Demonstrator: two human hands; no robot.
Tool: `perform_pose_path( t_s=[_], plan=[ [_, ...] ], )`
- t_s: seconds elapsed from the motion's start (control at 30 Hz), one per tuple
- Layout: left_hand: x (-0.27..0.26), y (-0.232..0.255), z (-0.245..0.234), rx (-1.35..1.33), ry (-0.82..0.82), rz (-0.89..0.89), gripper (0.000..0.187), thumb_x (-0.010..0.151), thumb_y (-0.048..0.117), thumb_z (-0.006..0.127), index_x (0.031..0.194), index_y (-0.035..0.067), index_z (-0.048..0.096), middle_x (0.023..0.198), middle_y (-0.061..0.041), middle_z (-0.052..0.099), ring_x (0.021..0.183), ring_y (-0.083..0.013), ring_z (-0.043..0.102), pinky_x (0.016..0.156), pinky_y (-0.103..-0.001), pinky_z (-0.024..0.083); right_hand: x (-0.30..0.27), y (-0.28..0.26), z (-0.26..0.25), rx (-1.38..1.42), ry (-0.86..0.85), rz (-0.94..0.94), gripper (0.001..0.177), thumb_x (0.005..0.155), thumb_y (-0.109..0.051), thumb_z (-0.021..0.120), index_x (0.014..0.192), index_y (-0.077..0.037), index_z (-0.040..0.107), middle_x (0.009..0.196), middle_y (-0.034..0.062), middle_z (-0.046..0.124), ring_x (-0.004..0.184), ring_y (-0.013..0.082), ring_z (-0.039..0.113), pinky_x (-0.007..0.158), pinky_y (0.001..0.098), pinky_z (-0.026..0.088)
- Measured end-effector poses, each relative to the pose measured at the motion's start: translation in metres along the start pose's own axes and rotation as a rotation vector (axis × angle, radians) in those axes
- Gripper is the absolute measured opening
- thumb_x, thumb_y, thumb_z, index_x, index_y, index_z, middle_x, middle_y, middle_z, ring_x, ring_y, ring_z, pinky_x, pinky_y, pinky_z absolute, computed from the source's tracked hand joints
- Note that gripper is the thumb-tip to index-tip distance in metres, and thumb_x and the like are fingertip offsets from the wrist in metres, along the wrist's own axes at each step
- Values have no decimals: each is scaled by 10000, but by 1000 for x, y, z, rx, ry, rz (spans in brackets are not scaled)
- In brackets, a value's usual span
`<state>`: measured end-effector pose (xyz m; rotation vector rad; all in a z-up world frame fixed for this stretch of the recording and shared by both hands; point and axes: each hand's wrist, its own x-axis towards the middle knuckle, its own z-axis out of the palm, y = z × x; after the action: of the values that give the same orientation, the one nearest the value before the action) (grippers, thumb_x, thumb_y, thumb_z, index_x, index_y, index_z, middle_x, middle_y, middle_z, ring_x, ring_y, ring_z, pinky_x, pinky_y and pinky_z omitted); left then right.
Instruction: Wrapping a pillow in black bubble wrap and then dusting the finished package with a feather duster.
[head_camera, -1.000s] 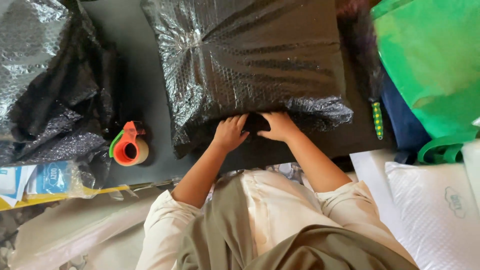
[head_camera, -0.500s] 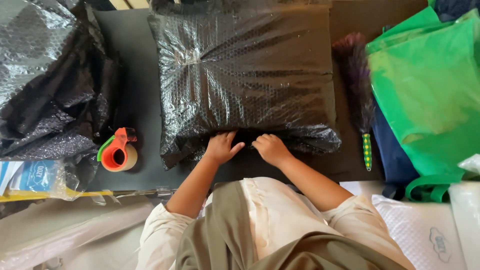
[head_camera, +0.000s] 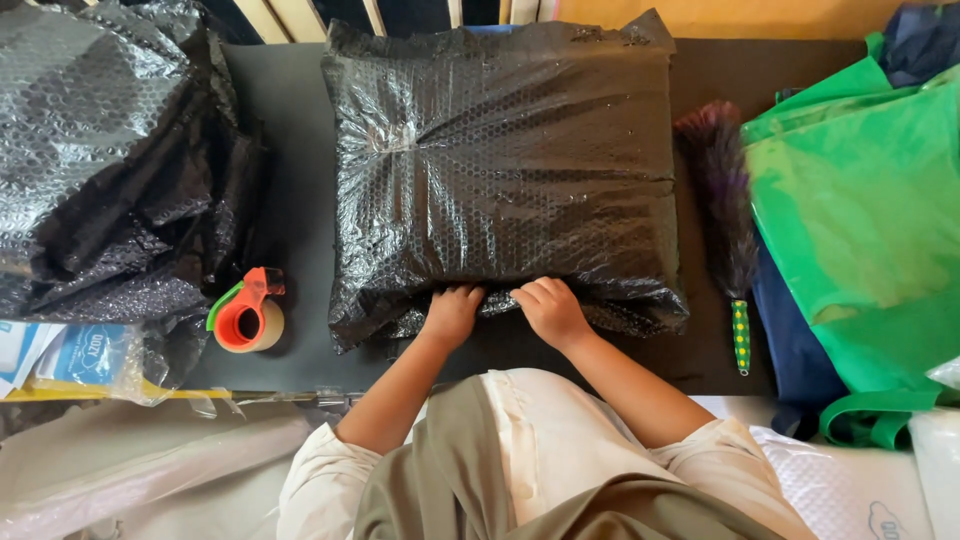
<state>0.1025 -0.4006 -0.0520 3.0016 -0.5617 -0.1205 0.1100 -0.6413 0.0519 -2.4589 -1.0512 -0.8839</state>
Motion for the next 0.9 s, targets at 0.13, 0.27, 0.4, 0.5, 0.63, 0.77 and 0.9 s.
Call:
perform_pose_path(
  t_s=[0.13, 0.27, 0.4, 0.5, 0.63, 0.77, 0.9],
  plan=[
    [3, -4, 7, -68, 50, -27, 279, 909, 294, 553, 1184, 291, 599, 961, -7, 648, 863, -312, 696, 720, -517, 535, 14, 0, -12, -123, 99, -46, 119, 966, -156, 684, 1024, -230, 757, 1055, 6, 648, 1007, 195, 614, 804, 329, 511],
    [1, -2, -8, -68, 26, -26, 348, 859, 270, 603, 1204, 230, 626, 968, -46, 687, 874, -326, 711, 726, -510, 560, 31, 4, -14, -61, 210, -56, 22, 935, -180, 748, 948, -182, 767, 1156, 19, 739, 1096, 218, 699, 1013, 391, 542],
    [-2, -1, -21, -96, -32, -20, 378, 827, 295, 684, 1191, 208, 634, 1013, -54, 704, 943, -323, 721, 777, -497, 571, 33, 8, -9, 3, 211, -20, 22, 935, -174, 751, 923, -173, 770, 1091, -5, 755, 1048, 194, 723, 1006, 376, 563],
    [-10, 1, -25, -215, -20, -25, 440, 844, 270, 735, 1255, 146, 640, 1076, -98, 722, 1003, -342, 722, 860, -489, 577, 34, 10, -7, 29, 181, 21, 46, 946, -170, 730, 931, -182, 772, 1058, -25, 755, 1030, 172, 727, 1011, 358, 563],
    [-28, 9, -29, -134, 594, 71, 466, 771, 257, 768, 1216, 128, 724, 1031, -102, 740, 925, -310, 741, 766, -386, 594, 23, 15, -3, 83, 63, 96, 100, 893, -177, 745, 987, -203, 769, 1054, -45, 755, 1056, 159, 719, 1044, 355, 546],
    [-29, 4, -51, -81, 769, 166, 285, 883, 180, 685, 1160, 158, 748, 1011, -57, 719, 902, -267, 719, 742, -349, 588, 25, 16, -11, 168, -44, 197, 197, 835, -121, 769, 1002, -223, 789, 1025, -53, 772, 1047, 161, 730, 1036, 341, 547],
    [-16, -6, -87, -27, 841, 230, 165, 932, 155, 677, 1077, 170, 753, 986, -45, 674, 892, -257, 678, 715, -353, 555, 34, 17, -19, 308, -128, 349, 241, 848, -47, 742, 1024, -197, 808, 997, -14, 792, 1049, 195, 741, 1036, 354, 550]
  ],
)
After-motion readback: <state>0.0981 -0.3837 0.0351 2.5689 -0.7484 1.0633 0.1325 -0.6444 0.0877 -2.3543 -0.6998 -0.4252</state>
